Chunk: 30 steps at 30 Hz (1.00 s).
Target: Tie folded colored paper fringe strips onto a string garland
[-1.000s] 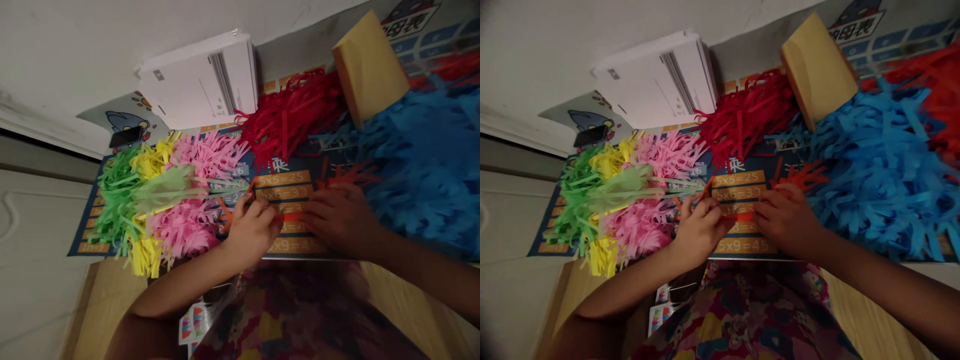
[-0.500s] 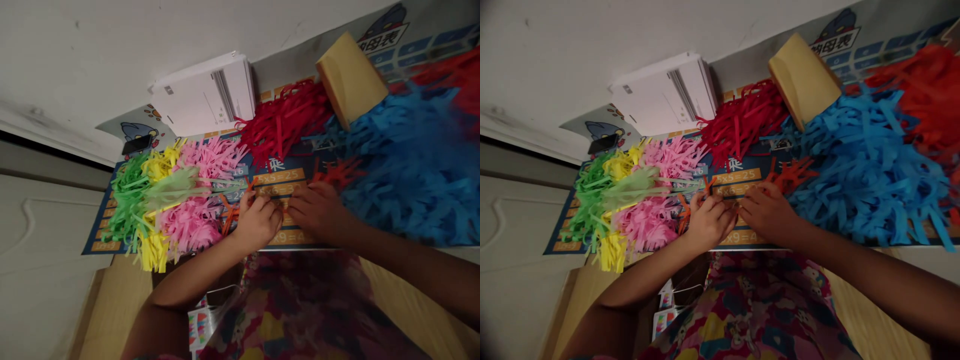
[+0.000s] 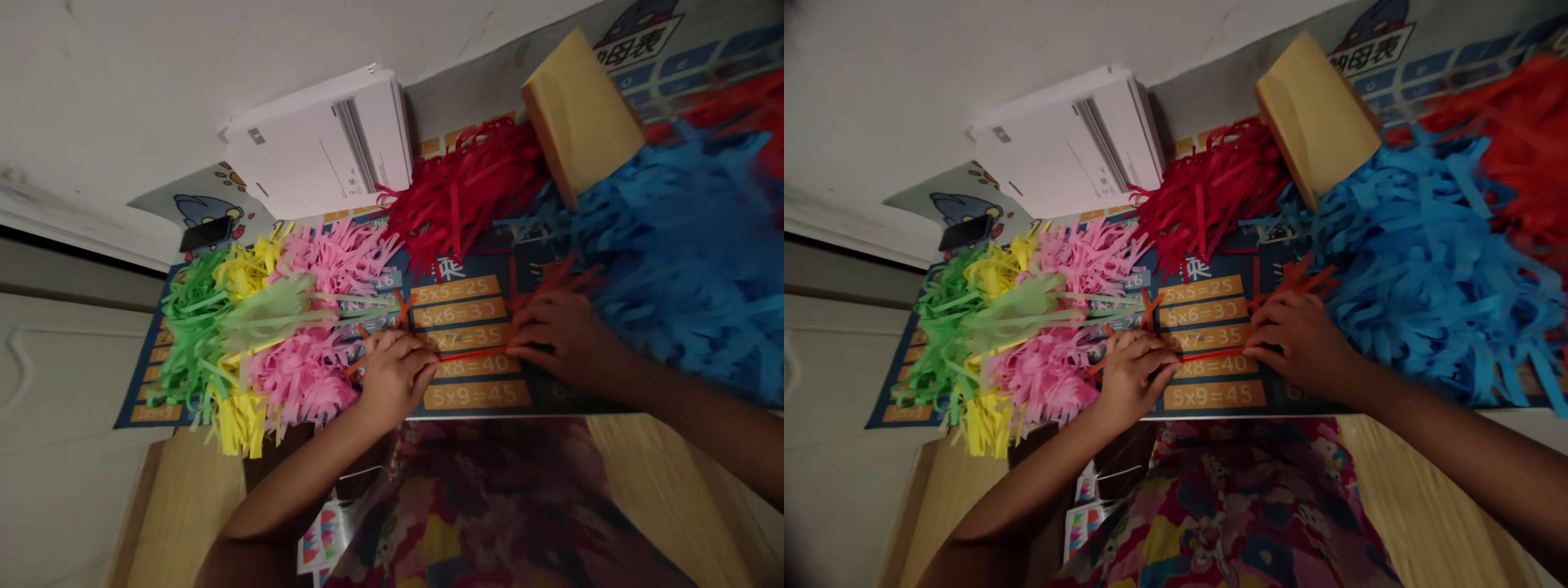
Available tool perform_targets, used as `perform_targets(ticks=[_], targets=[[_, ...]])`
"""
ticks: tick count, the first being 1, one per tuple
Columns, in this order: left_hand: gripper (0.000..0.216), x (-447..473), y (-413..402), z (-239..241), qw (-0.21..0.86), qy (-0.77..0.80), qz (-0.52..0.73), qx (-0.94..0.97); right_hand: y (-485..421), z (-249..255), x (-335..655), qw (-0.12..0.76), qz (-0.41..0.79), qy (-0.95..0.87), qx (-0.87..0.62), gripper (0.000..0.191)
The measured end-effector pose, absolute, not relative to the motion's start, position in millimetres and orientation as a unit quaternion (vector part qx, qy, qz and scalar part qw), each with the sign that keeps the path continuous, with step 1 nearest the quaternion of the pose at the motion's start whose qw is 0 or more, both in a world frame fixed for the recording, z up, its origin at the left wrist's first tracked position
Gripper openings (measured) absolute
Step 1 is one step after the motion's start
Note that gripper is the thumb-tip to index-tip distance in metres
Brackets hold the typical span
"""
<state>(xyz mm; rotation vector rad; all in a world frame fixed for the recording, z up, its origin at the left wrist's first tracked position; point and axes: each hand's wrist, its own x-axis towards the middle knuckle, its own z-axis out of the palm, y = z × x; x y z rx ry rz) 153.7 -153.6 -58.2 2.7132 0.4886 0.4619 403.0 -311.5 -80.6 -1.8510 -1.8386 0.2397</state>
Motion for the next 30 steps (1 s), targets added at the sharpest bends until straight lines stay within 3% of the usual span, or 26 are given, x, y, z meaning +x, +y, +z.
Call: perform_targets(ticks=[9,13,17,24,27,30], targets=[[0.014,162.2,-154.0,-58.6,0.178,0.213,0.134,0.951,-302.2,-74.4,395.7,0.215,0.082,-0.654,-0.721,0.020],[0.007,167.0,-157.9,-53.2,0.118,0.170,0.118,0.971,-300.2,-60.7,382.1,0.164,0.000,-0.677,-0.717,0.013],[0.012,170.3,-168.1,-49.9,0.019,0.075,0.134,0.988,-299.3,-54.2,366.6,0.161,-0.073,-0.755,-0.632,0.020],[0.017,187.3,-173.6,-67.4,-0.001,0.048,0.135,0.990,-291.3,-62.5,362.2,0.075,-0.124,-0.796,-0.588,0.029],[0.013,189.6,-170.6,-65.1,-0.026,0.030,0.181,0.983,-292.4,-53.1,355.9,0.116,-0.126,-0.772,-0.612,0.028],[0.008,178.3,-171.6,-35.2,-0.020,-0.002,0.288,0.957,-305.3,-29.8,344.7,0.240,-0.078,-0.728,-0.638,0.022]])
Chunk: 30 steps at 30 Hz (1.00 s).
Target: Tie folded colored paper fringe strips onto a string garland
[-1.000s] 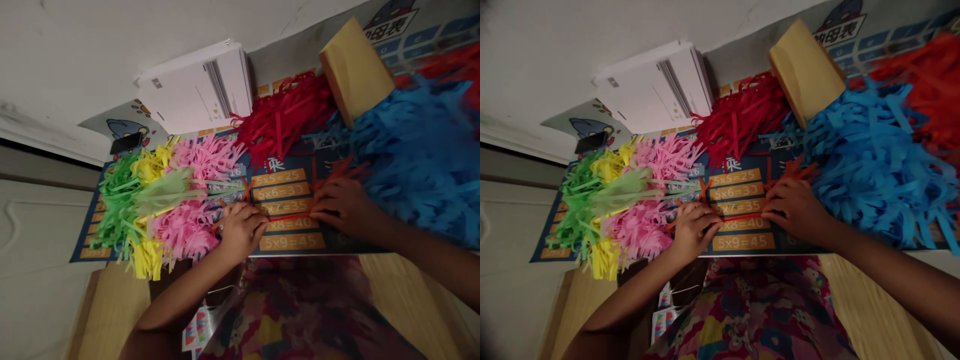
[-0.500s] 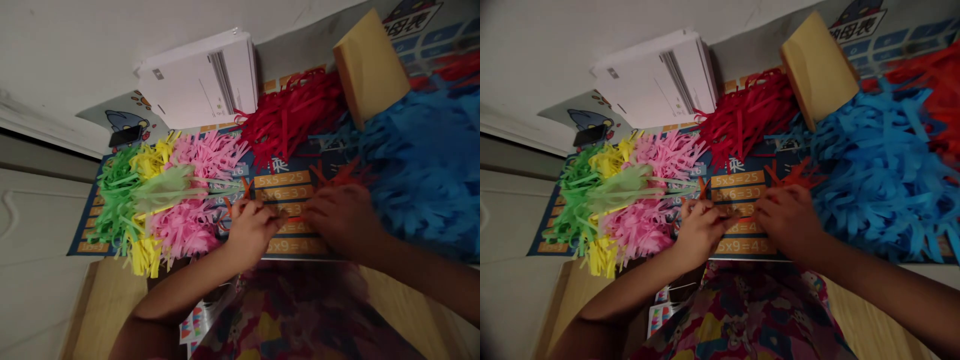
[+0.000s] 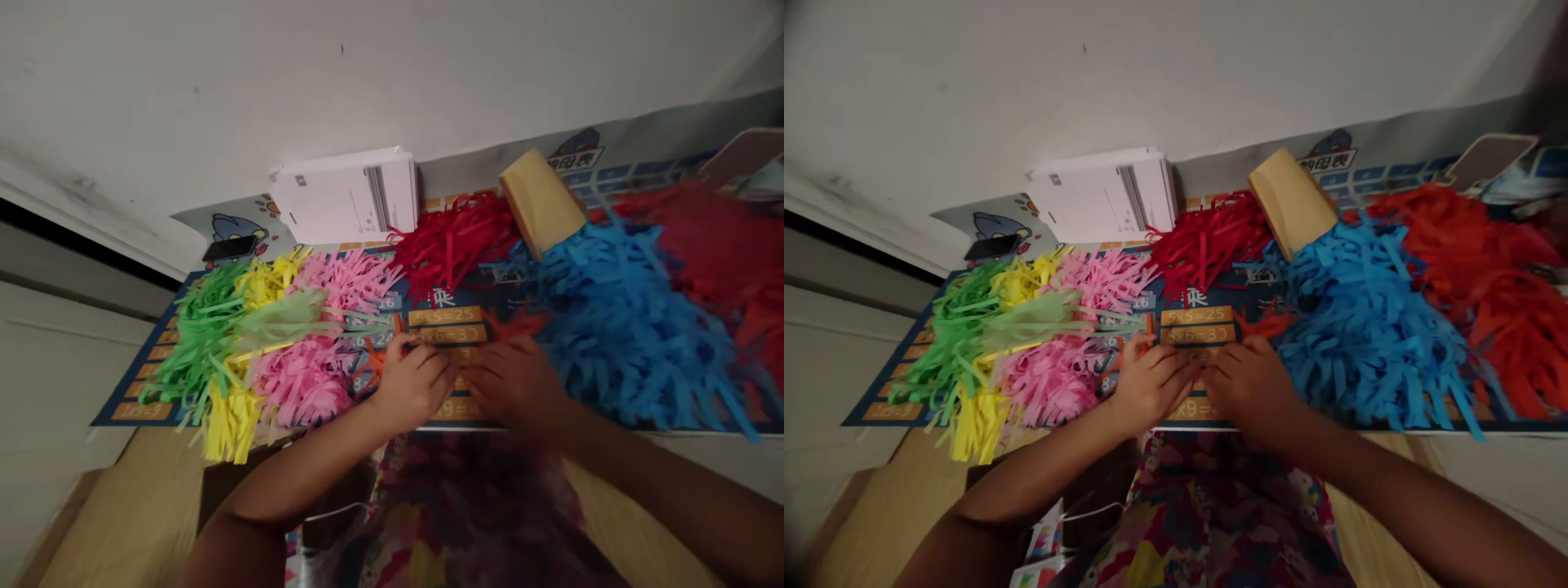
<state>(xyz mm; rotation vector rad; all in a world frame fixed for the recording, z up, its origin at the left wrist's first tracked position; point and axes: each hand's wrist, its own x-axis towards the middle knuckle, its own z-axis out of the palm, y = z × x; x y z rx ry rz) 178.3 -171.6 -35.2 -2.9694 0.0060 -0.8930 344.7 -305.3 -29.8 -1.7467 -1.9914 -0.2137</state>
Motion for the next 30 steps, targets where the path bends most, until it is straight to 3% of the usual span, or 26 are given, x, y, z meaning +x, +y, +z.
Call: perform_targets(ticks=[2,6,9,17,24,30], targets=[[0.012,166.2,-176.2,-6.7,0.000,0.034,-0.346,-0.938,-316.4,-11.7,339.2,0.322,0.044,-0.687,-0.651,0.021],[0.017,152.8,-188.4,29.3,-0.006,0.088,-0.400,-0.912,-326.7,7.4,336.7,0.437,0.436,-0.545,-0.568,0.037],[0.013,155.2,-196.0,26.7,-0.052,0.061,-0.416,-0.906,-325.2,1.7,332.0,0.503,0.582,-0.386,-0.509,0.039],[0.006,170.4,-218.4,-0.5,-0.342,-0.103,-0.429,-0.830,-324.6,-22.1,307.6,0.660,0.463,-0.249,-0.538,0.032],[0.007,176.0,-219.6,-11.4,-0.425,-0.129,-0.418,-0.793,-318.4,-31.4,309.0,0.672,0.474,-0.192,-0.536,0.033],[0.006,177.2,-211.4,-22.2,-0.431,-0.122,-0.409,-0.795,-314.2,-40.2,316.5,0.680,0.325,-0.361,-0.549,0.016]])
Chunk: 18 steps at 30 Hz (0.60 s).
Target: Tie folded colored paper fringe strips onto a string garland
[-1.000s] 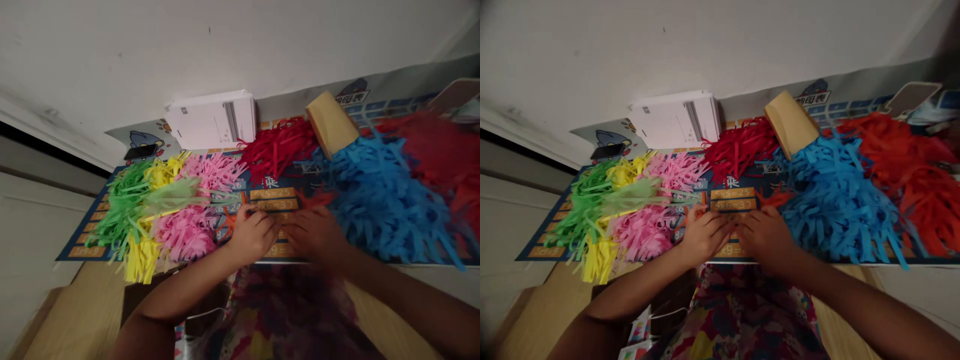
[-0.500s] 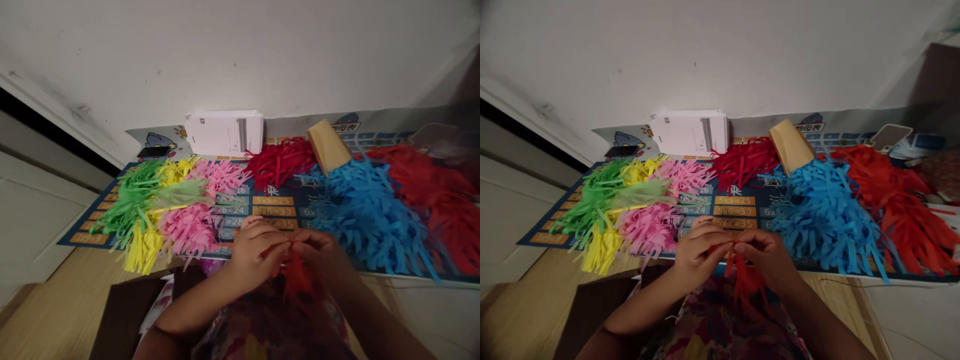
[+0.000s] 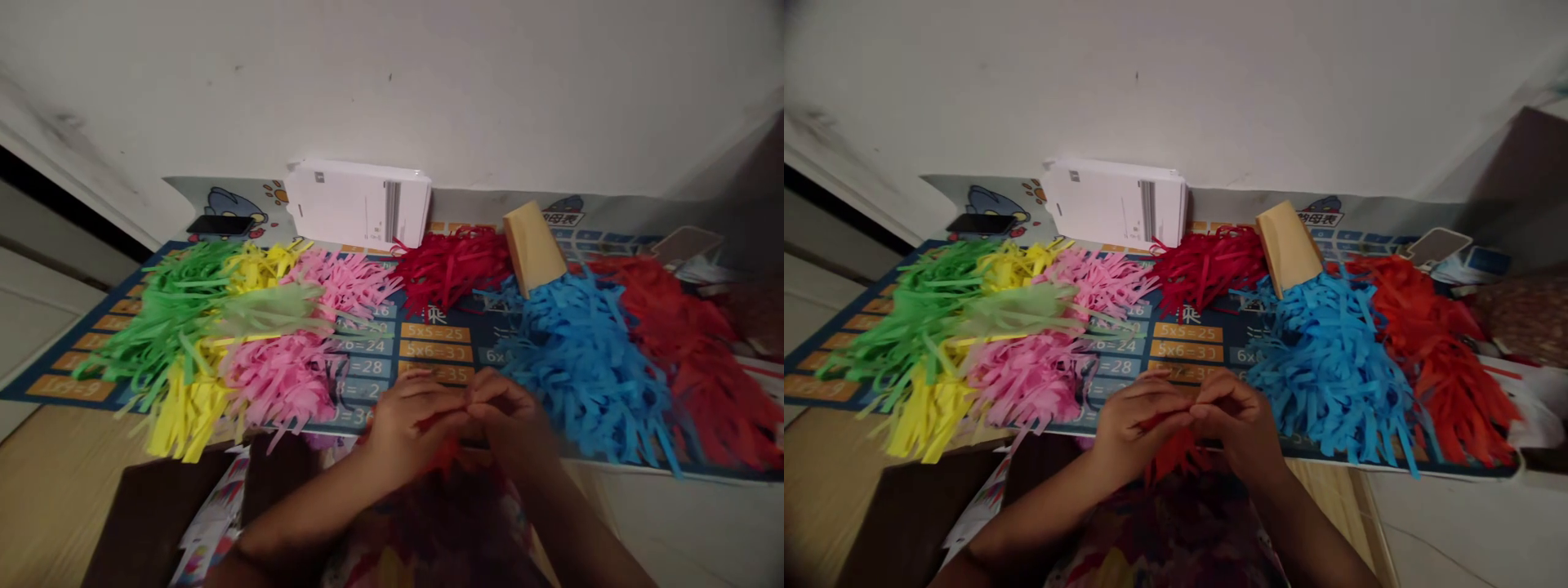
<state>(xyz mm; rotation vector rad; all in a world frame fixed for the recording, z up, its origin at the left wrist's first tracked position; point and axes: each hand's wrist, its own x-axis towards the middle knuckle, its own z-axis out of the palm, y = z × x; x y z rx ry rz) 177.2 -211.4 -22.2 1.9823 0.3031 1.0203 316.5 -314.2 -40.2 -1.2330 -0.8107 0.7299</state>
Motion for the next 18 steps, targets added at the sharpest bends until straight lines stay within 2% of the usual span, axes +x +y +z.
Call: perform_targets(ticks=[3,5,7,9,13,18], targets=[[0.007,175.2,-208.6,-27.1,0.518,0.197,0.363,0.749,-300.8,-28.7,352.4,0.558,0.255,-0.468,-0.636,0.012],[0.009,174.0,-206.9,-28.2,0.626,0.267,0.320,0.659,-284.0,-18.8,390.3,0.381,0.159,-0.510,-0.754,0.017],[0.018,174.4,-204.7,-27.4,0.746,0.311,0.274,0.521,-263.9,-13.9,427.8,0.105,0.046,-0.508,-0.854,0.026],[0.031,177.0,-202.2,-25.5,0.830,0.327,0.239,0.384,-245.1,-16.3,454.4,0.009,0.036,-0.497,-0.867,0.023],[0.044,184.6,-199.0,-24.4,0.874,0.336,0.218,0.275,-224.3,-28.6,468.8,-0.035,0.042,-0.496,-0.867,0.021],[0.046,183.7,-200.8,-32.3,0.830,0.293,0.247,0.406,-239.1,-12.6,445.2,0.009,0.021,-0.527,-0.849,0.027]])
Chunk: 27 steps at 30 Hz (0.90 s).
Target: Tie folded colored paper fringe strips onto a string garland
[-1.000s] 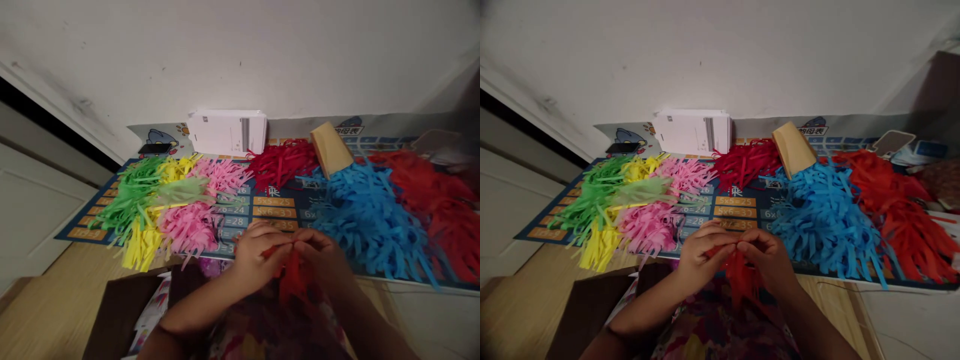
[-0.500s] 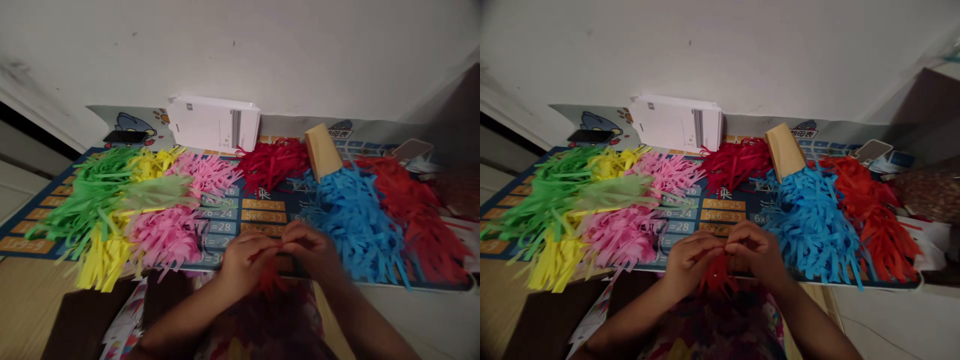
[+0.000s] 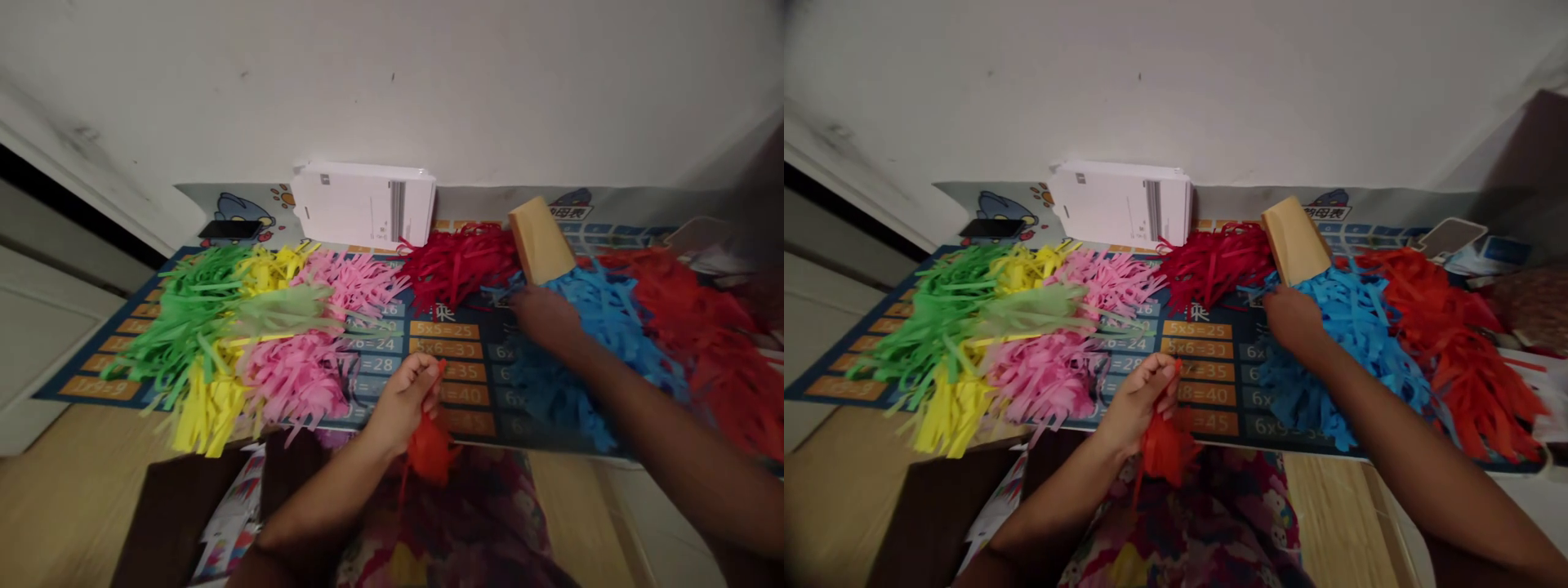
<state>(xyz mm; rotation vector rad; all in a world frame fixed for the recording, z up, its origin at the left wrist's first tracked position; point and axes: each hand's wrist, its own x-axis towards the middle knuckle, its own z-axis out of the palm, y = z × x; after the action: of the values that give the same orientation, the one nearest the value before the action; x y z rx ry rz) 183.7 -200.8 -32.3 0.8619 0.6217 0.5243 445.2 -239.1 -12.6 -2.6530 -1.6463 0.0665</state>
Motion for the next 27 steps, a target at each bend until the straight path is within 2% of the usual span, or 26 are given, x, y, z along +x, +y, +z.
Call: perform_targets(ticks=[3,5,7,10,17,25,27], targets=[[0.040,178.5,-204.3,-34.6,0.748,0.294,0.278,0.527,-265.9,1.5,405.4,0.134,0.049,-0.574,-0.807,0.025],[0.034,175.7,-207.4,-33.4,0.675,0.302,0.302,0.601,-284.1,1.1,372.2,0.324,0.148,-0.570,-0.741,0.022],[0.028,173.6,-210.3,-31.1,0.596,0.309,0.325,0.666,-297.1,-8.1,343.2,0.469,0.239,-0.490,-0.695,0.020],[0.020,171.5,-212.9,-28.0,0.512,0.296,0.343,0.730,-303.9,-27.3,318.5,0.566,0.332,-0.358,-0.664,0.019],[0.019,169.1,-212.9,-26.0,0.439,0.250,0.347,0.790,-304.1,-31.4,307.6,0.594,0.376,-0.298,-0.645,0.017],[0.019,166.3,-207.7,-22.6,0.315,0.188,0.323,0.872,-312.1,-34.5,311.2,0.532,0.211,-0.431,-0.697,0.016],[0.018,165.8,-206.9,-21.0,0.308,0.174,0.310,0.882,-314.0,-38.0,314.8,0.522,0.203,-0.460,-0.689,0.016]])
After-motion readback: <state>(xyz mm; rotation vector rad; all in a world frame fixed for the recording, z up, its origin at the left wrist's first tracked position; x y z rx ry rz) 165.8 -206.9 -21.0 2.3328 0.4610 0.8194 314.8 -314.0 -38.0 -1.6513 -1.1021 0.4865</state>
